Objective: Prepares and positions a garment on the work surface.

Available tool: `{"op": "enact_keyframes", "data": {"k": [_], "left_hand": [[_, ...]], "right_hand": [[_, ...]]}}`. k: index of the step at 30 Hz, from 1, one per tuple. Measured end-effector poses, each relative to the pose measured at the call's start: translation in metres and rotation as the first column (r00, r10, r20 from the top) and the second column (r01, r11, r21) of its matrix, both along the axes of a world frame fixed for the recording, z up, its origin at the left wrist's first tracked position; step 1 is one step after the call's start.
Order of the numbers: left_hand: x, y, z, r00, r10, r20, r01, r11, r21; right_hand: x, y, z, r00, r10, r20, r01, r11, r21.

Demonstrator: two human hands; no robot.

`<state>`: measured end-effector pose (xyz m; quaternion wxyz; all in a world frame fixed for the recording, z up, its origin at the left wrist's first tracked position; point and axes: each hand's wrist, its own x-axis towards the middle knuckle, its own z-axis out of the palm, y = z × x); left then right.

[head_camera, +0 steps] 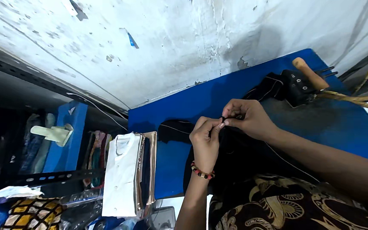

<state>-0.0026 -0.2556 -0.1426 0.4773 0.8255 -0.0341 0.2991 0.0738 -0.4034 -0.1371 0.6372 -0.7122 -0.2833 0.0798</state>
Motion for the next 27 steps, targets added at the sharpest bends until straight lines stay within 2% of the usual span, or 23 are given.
{"op": "enact_keyframes", "data": {"k": [2,5,7,9,11,13,16,17,18,20,21,23,25,27], "left_hand": [[0.005,0.005,0.0,0.999,0.005,-0.033,-0.004,0.999,0.037],[0.036,0.03,-0.005,0.986,0.011,-0.168,0.026,0.976,0.217],[0.069,0.046,-0.028,0.963,0.109,-0.246,-0.025,0.947,0.321],[0.086,0.052,-0.058,0.905,0.215,-0.367,-0.062,0.92,0.388],[0.072,0.047,-0.089,0.853,0.26,-0.453,-0.051,0.904,0.424],[0.054,0.032,-0.123,0.783,0.273,-0.559,-0.03,0.914,0.404],[0.026,0.013,-0.167,0.587,0.262,-0.766,0.048,0.933,0.357],[0.021,0.011,-0.177,0.557,0.29,-0.778,0.03,0.93,0.367],[0.017,0.011,-0.186,0.571,0.335,-0.749,-0.026,0.92,0.391],[0.013,0.014,-0.201,0.634,0.446,-0.632,-0.173,0.878,0.446],[0.013,0.017,-0.205,0.635,0.478,-0.607,-0.218,0.864,0.453],[0.016,0.022,-0.207,0.577,0.479,-0.662,-0.193,0.867,0.459],[0.02,0.027,-0.203,0.493,0.432,-0.755,-0.083,0.887,0.454],[0.02,0.03,-0.202,0.501,0.412,-0.761,-0.034,0.888,0.459]], "right_hand": [[0.008,0.002,0.0,0.999,0.028,0.033,-0.026,0.998,-0.049],[0.049,0.018,-0.011,0.987,0.093,0.129,-0.073,0.985,-0.156],[0.083,0.037,-0.04,0.975,0.079,0.208,-0.02,0.962,-0.274],[0.107,0.046,-0.076,0.971,0.065,0.231,0.044,0.897,-0.439],[0.107,0.038,-0.107,0.98,0.047,0.191,0.063,0.845,-0.531],[0.083,0.018,-0.137,0.997,0.032,0.07,0.018,0.785,-0.619],[0.041,-0.004,-0.183,0.99,0.001,-0.141,-0.105,0.671,-0.734],[0.034,-0.006,-0.19,0.977,-0.013,-0.213,-0.156,0.639,-0.754],[0.029,-0.004,-0.193,0.967,-0.029,-0.253,-0.182,0.619,-0.764],[0.026,0.003,-0.195,0.967,-0.051,-0.249,-0.165,0.618,-0.769],[0.027,0.008,-0.197,0.974,-0.044,-0.223,-0.15,0.614,-0.775],[0.031,0.017,-0.202,0.98,-0.001,-0.199,-0.162,0.575,-0.802],[0.037,0.022,-0.203,0.978,0.01,-0.209,-0.179,0.552,-0.814],[0.044,0.022,-0.197,0.959,-0.041,-0.282,-0.201,0.602,-0.773]]}}
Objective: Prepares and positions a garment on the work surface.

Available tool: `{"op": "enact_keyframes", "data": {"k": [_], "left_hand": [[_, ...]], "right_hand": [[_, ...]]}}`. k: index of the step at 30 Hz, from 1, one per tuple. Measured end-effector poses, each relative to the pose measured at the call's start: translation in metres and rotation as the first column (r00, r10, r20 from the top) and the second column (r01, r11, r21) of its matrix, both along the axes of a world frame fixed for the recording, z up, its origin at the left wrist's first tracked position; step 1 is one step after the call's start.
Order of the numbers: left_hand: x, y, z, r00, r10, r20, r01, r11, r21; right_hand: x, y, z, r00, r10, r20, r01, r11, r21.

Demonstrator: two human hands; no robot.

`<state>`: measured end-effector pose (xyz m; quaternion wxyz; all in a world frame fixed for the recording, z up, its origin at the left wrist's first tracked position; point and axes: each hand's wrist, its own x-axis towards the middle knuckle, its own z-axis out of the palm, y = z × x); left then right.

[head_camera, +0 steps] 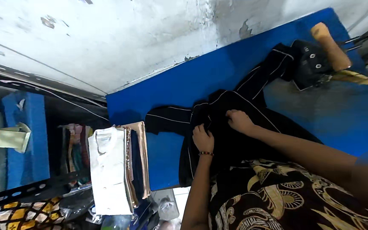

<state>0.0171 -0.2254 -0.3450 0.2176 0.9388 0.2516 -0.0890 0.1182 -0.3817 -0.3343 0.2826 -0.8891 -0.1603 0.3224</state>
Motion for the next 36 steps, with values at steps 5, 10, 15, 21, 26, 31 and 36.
{"op": "enact_keyframes", "data": {"k": [5,10,15,21,26,31,36], "left_hand": [[-0.005,0.015,0.012,0.998,0.031,0.055,-0.019,0.977,-0.212],[-0.017,0.033,0.03,0.992,0.016,0.129,0.032,0.932,-0.36],[-0.031,0.019,0.06,0.687,-0.244,0.685,0.176,0.97,0.169],[-0.033,-0.027,0.11,0.357,-0.592,0.722,0.377,0.799,0.469],[-0.034,-0.038,0.122,0.212,-0.493,0.844,0.353,0.844,0.404],[-0.039,-0.038,0.123,0.151,-0.414,0.898,0.319,0.88,0.352],[-0.041,-0.039,0.123,0.132,-0.395,0.909,0.322,0.884,0.338]], "right_hand": [[0.019,-0.021,0.024,0.921,-0.212,-0.326,0.304,0.916,0.263],[0.022,-0.04,0.052,0.85,-0.252,-0.462,0.444,0.816,0.371],[0.008,-0.051,0.089,0.882,-0.206,-0.423,0.414,0.767,0.49],[-0.027,-0.038,0.148,0.97,-0.219,0.104,0.116,0.797,0.593],[-0.04,-0.047,0.171,0.999,0.015,0.045,-0.037,0.829,0.558],[-0.05,-0.054,0.181,0.999,0.023,0.031,-0.036,0.83,0.557],[-0.057,-0.051,0.179,0.993,0.029,0.117,-0.092,0.812,0.576]]}}
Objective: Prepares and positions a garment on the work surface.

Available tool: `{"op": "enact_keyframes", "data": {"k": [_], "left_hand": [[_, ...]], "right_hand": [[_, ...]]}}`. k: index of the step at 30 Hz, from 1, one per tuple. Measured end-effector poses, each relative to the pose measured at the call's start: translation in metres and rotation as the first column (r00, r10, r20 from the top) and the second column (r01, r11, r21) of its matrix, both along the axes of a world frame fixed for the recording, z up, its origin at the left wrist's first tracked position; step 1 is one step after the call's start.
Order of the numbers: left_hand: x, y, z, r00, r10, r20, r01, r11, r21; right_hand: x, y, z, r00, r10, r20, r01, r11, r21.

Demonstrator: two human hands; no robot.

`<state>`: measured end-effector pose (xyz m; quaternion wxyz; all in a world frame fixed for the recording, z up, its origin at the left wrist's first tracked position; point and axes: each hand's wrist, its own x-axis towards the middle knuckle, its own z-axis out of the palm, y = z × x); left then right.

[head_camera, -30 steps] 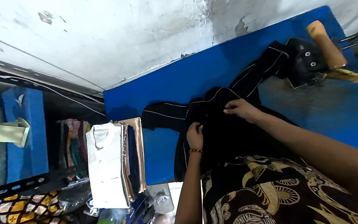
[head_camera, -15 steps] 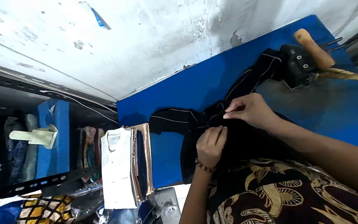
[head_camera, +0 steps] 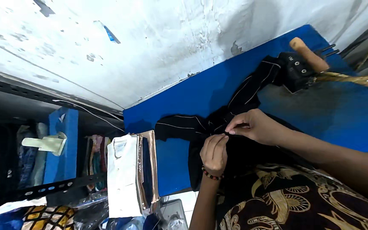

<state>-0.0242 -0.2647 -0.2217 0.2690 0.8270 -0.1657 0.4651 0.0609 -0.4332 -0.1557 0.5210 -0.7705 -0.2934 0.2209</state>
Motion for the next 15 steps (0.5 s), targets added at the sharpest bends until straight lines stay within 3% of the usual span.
{"op": "enact_keyframes", "data": {"k": [15], "left_hand": [[0.002,0.0,0.0,0.999,0.016,-0.032,-0.02,0.995,-0.103]], "right_hand": [[-0.008,0.003,-0.008,0.957,-0.034,0.287,0.015,0.998,0.067]]}}
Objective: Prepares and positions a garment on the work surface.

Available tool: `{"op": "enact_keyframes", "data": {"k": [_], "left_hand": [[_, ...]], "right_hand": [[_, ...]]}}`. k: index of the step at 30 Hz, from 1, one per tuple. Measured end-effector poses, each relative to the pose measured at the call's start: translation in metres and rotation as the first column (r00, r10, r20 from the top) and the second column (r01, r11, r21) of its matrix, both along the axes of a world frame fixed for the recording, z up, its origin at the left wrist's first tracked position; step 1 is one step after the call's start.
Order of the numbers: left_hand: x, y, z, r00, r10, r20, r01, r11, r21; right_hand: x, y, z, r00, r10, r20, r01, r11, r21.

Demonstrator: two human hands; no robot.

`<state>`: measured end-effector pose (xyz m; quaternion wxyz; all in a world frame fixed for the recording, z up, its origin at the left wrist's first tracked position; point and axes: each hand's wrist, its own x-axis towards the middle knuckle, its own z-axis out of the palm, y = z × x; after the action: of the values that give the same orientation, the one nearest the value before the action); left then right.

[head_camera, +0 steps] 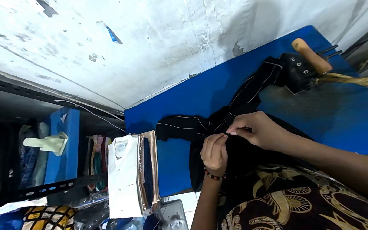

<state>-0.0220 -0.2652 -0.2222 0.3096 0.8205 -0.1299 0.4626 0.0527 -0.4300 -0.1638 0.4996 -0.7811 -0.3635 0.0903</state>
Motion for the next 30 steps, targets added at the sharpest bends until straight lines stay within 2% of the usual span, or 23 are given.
{"op": "enact_keyframes", "data": {"k": [4,11,16,19,21,23,25,27,30], "left_hand": [[0.001,-0.001,0.001,1.0,0.015,-0.009,-0.015,1.0,-0.013],[-0.001,-0.006,0.003,0.997,0.002,-0.077,-0.013,0.99,-0.14],[-0.004,-0.008,0.01,0.981,-0.01,-0.194,-0.029,0.979,-0.201],[-0.002,-0.005,0.02,0.966,0.021,-0.258,-0.071,0.98,-0.187],[0.002,0.0,0.025,0.95,0.066,-0.305,-0.118,0.981,-0.156],[0.005,0.01,0.025,0.919,0.113,-0.379,-0.17,0.978,-0.12],[0.006,0.019,0.018,0.867,0.127,-0.482,-0.203,0.973,-0.109],[0.004,0.027,0.002,0.792,0.028,-0.609,-0.185,0.963,-0.195],[-0.005,0.034,-0.026,0.61,-0.312,-0.728,-0.06,0.898,-0.435]], "right_hand": [[-0.004,0.003,-0.002,0.992,-0.004,0.13,0.007,1.0,-0.02],[-0.01,0.007,-0.007,0.98,-0.026,0.196,0.026,1.0,0.003],[-0.014,0.007,-0.011,0.977,-0.033,0.212,0.032,0.999,0.008],[-0.016,0.004,-0.019,1.0,0.014,0.028,-0.013,0.999,-0.034],[-0.02,0.0,-0.028,0.99,0.038,-0.133,-0.056,0.99,-0.133],[-0.019,-0.009,-0.042,0.967,0.033,-0.251,-0.094,0.968,-0.231],[-0.011,-0.026,-0.051,0.896,0.032,-0.443,-0.152,0.959,-0.238],[-0.007,-0.043,-0.052,0.785,0.019,-0.619,-0.126,0.983,-0.13],[-0.002,-0.061,-0.042,0.632,0.016,-0.774,-0.015,1.0,0.008]]}}
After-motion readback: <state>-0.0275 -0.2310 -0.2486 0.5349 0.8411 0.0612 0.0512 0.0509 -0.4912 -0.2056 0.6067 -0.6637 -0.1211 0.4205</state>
